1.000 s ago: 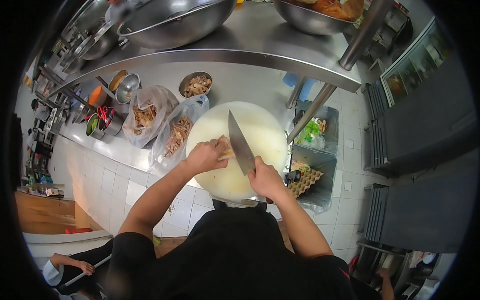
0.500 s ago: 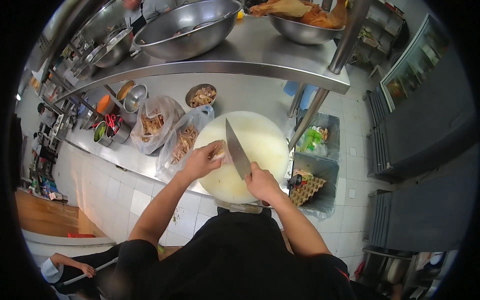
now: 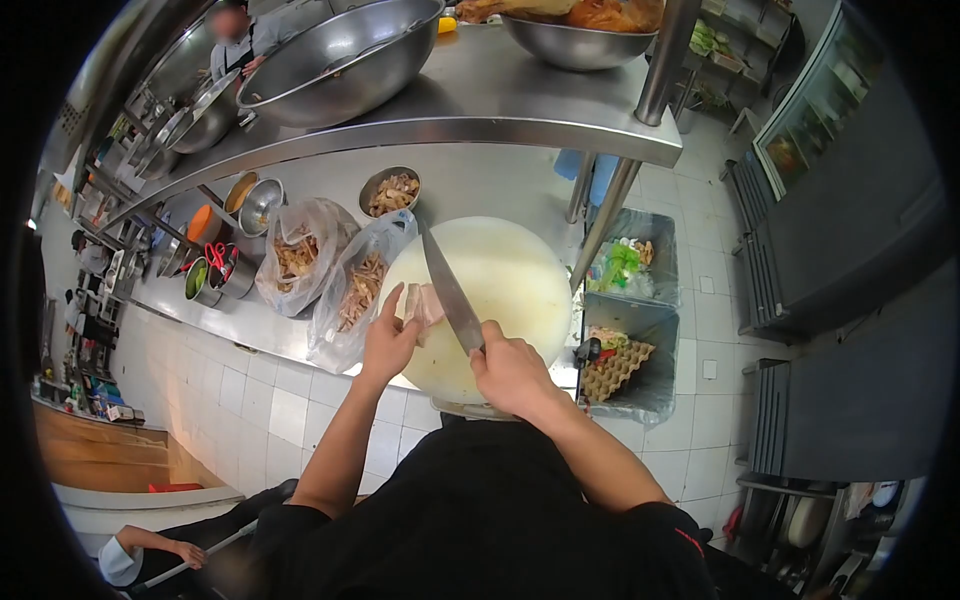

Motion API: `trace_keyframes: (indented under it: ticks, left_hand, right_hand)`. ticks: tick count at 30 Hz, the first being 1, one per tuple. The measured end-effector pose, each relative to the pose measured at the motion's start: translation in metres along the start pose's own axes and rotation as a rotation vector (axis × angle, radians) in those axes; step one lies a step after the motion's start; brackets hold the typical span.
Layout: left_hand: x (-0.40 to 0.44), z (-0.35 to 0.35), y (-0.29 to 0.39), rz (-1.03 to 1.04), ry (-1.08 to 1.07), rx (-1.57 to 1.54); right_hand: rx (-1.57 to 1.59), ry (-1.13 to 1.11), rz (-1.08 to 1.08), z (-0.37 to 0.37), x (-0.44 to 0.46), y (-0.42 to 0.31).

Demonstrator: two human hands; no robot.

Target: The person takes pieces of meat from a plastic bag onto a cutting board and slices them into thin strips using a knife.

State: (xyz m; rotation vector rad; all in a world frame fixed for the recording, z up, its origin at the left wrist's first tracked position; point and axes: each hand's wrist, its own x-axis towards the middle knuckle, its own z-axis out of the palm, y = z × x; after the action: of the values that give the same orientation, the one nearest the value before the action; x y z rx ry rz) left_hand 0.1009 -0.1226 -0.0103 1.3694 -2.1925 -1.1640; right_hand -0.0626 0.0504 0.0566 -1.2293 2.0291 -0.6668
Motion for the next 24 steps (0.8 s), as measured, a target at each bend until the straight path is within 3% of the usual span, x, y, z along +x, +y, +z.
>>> trace_keyframes:
  ticks: [3, 9, 15, 24]
  left_hand:
    - [0.003, 0.011, -0.017, 0.058, -0.067, -0.140]
    - [-0.008, 0.029, -0.012, 0.096, 0.066, -0.219]
    - [0.005, 0.032, -0.014, 0.348, 0.225, 0.034]
    - [0.017, 0.045, -0.032, 0.383, 0.262, -0.231]
  right_hand:
    - [-0.071, 0.009, -0.045, -0.008, -0.006, -0.016]
    - [-0.121, 0.037, -0.094, 0.000, -0.008, -0.016]
    - [-0.121, -0.008, -0.061, 0.006, 0.001, -0.004]
    - [-0.169, -0.162, -0.044, -0.011, 0.006, -0.018]
